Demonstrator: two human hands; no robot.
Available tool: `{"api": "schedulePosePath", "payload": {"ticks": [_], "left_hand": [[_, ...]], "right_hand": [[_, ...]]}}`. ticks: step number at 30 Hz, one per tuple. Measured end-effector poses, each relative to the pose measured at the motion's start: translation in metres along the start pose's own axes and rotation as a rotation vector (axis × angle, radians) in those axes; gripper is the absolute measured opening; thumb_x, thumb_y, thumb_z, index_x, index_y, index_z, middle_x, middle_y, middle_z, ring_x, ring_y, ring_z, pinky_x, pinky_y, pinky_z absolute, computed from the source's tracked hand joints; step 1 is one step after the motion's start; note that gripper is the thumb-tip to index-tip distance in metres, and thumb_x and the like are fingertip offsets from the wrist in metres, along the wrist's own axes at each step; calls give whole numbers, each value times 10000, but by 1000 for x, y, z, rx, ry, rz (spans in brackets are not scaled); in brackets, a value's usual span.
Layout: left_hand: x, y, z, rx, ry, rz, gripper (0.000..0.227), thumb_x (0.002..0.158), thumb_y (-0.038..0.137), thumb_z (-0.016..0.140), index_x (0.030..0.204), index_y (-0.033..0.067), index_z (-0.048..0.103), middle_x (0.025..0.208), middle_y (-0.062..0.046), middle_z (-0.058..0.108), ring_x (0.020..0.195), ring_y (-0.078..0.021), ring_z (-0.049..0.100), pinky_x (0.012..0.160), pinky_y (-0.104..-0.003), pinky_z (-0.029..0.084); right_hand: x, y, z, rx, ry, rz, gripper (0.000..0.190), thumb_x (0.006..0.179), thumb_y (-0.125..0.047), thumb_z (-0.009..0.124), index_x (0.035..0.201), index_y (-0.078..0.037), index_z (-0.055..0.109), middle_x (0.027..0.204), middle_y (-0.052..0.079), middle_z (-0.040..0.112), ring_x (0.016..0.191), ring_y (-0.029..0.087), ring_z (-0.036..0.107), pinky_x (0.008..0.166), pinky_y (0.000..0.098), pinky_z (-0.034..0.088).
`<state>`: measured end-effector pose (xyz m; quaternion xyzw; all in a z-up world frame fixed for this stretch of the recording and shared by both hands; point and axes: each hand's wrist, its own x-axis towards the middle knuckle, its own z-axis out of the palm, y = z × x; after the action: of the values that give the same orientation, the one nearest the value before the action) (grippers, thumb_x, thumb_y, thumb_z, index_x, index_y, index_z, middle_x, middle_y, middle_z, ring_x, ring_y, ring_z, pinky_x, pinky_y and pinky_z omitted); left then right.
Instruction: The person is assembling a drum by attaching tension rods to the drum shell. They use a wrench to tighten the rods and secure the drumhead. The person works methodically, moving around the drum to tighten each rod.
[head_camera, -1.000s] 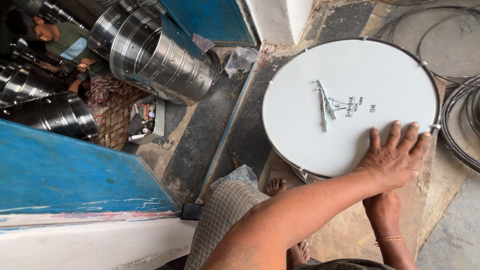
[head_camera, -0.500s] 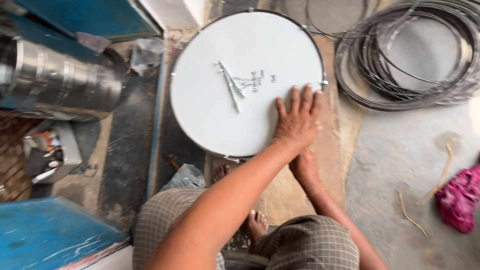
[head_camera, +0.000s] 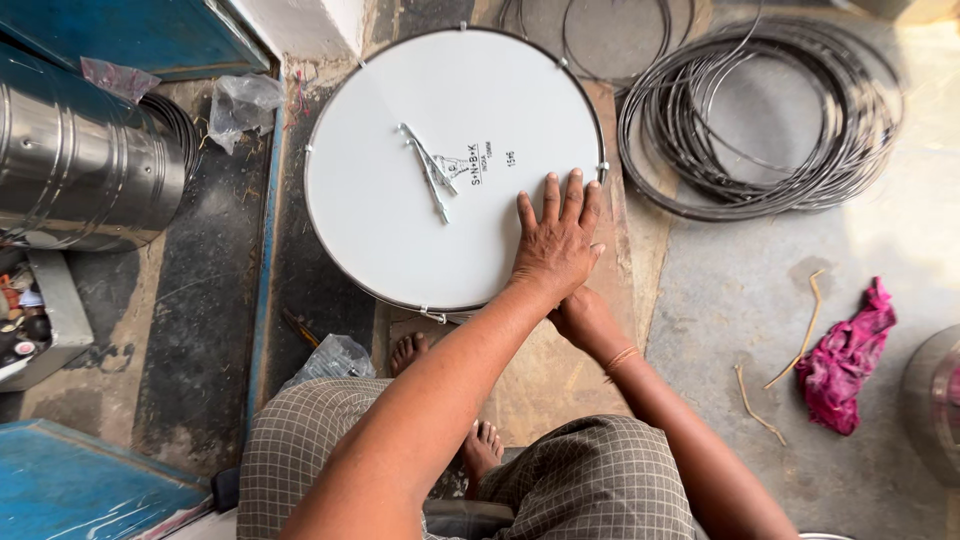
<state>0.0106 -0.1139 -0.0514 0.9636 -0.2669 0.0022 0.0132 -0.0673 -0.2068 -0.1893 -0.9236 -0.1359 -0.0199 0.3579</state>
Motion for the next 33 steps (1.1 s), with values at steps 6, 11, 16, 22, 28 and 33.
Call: {"api": "schedulePosePath", "payload": {"ticks": [6, 11, 16, 22, 28, 33], "left_hand": [[-15, -26, -5, -566, 434, -63, 588, 910, 406, 697, 1398, 122, 532, 1479, -106, 510, 1397, -313, 433, 1131, -594, 338], [-68, -117, -16, -1081, 686, -427, 435, 879, 158, 741, 1295, 85, 636, 1236, -113, 697, 1012, -283, 702, 871, -404, 567], [-119, -203, -34, -983, 567, -647, 287, 903, 194, 707, 1148, 46, 693, 1057, -121, 764, 931, -254, 737, 810, -383, 586], [-108, -213, -73, -1087, 52, -683, 401, 922, 372, 701, 1128, 32, 647, 897, -113, 737, 769, -223, 719, 698, -370, 575], [-91, -194, -79, -1419, 165, -516, 288, 897, 258, 765, 881, -27, 729, 682, -78, 731, 563, -154, 686, 527, -303, 539], [-90, -193, -72, -1367, 332, -556, 179, 907, 221, 730, 922, 42, 729, 680, -52, 740, 594, -106, 724, 535, -268, 551]], "right_hand": [[20, -81, -137, -310, -602, 239, 316, 855, -388, 765, 1026, -127, 709, 981, 46, 763, 940, 244, 711, 826, 395, 551], [62, -174, -149, -82, -255, 162, 302, 899, -331, 691, 1126, -132, 687, 948, 70, 774, 847, 250, 743, 765, 399, 568], [152, -205, -45, -216, 104, 136, 291, 911, -282, 729, 1045, -29, 674, 990, 163, 702, 806, 351, 693, 731, 451, 554], [158, -204, -25, -130, 124, 270, 257, 939, -276, 740, 969, -31, 668, 954, 137, 705, 837, 309, 701, 754, 416, 564], [109, -244, -46, -124, 309, 119, 225, 892, -181, 786, 1042, -50, 681, 996, 93, 666, 802, 254, 674, 710, 369, 552], [110, -258, -61, -5, 291, -25, 345, 805, -97, 771, 1143, -74, 704, 1264, 102, 617, 1016, 257, 670, 742, 325, 595]]}}
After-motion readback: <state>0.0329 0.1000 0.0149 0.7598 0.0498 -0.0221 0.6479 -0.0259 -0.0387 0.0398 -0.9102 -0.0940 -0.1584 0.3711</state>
